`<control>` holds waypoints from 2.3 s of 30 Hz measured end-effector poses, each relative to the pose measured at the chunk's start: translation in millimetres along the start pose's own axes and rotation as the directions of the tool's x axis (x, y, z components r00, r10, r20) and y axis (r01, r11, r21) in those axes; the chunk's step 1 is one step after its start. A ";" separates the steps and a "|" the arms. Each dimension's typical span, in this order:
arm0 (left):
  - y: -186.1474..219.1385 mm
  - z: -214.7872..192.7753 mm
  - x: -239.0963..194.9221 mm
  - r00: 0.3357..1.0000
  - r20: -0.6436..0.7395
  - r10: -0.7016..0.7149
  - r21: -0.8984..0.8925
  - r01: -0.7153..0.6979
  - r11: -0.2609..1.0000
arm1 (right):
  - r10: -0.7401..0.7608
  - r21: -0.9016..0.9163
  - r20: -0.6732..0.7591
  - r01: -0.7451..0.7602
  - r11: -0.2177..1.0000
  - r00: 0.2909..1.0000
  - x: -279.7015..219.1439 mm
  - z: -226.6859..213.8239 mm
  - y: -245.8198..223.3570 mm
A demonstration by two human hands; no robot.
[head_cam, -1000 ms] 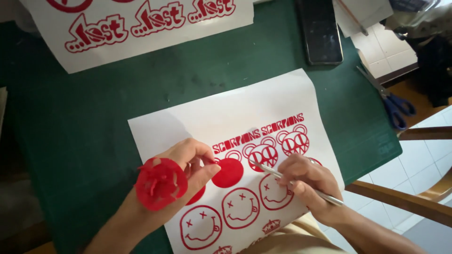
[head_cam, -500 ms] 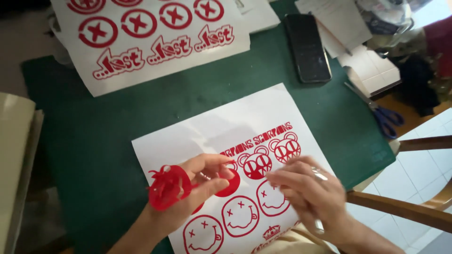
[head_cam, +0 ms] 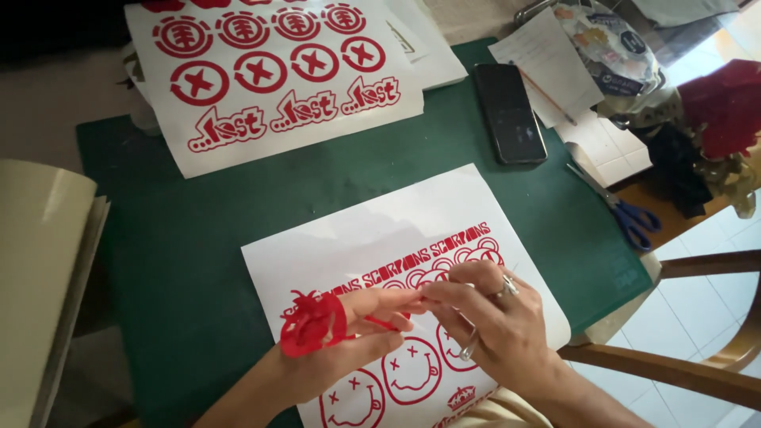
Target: The person is weeding red vinyl stickers, removing the excess material from the design using a weeding tool on a green cutting mat.
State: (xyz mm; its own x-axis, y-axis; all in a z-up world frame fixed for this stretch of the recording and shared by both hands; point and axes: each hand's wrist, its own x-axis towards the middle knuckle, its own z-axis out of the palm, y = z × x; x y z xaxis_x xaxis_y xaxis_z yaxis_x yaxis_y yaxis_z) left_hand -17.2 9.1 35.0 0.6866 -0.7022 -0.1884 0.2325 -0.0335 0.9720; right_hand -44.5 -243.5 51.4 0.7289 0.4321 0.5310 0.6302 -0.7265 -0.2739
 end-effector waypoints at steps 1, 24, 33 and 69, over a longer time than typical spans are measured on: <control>-1.0 -0.3 0.0 1.000 0.021 0.005 -0.023 -0.004 1.000 | -0.024 -0.055 -0.032 0.022 0.998 0.999 -2.2 1.9 0.9; -16.3 5.6 -2.1 0.740 0.009 0.673 0.999 -0.043 0.033 | -0.066 0.284 0.279 -0.017 0.959 0.958 44.6 0.5 -60.2; -4.3 6.9 -3.9 0.742 0.014 0.671 0.964 -0.187 0.187 | 0.221 -0.054 0.224 -0.215 0.975 0.949 19.3 6.7 -40.2; -8.1 -8.1 -4.3 0.430 0.163 0.888 0.986 -0.106 -0.129 | 0.053 0.666 0.541 -0.465 0.583 0.840 41.7 -32.1 -21.1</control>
State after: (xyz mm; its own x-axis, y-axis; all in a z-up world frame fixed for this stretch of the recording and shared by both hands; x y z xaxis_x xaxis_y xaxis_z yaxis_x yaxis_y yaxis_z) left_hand -16.5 18.1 26.9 0.3898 -0.4474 0.8049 -0.7822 -0.6222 0.0330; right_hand -36.0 -227.3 105.1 0.7899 0.6133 -0.0021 0.2065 -0.2691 -0.9407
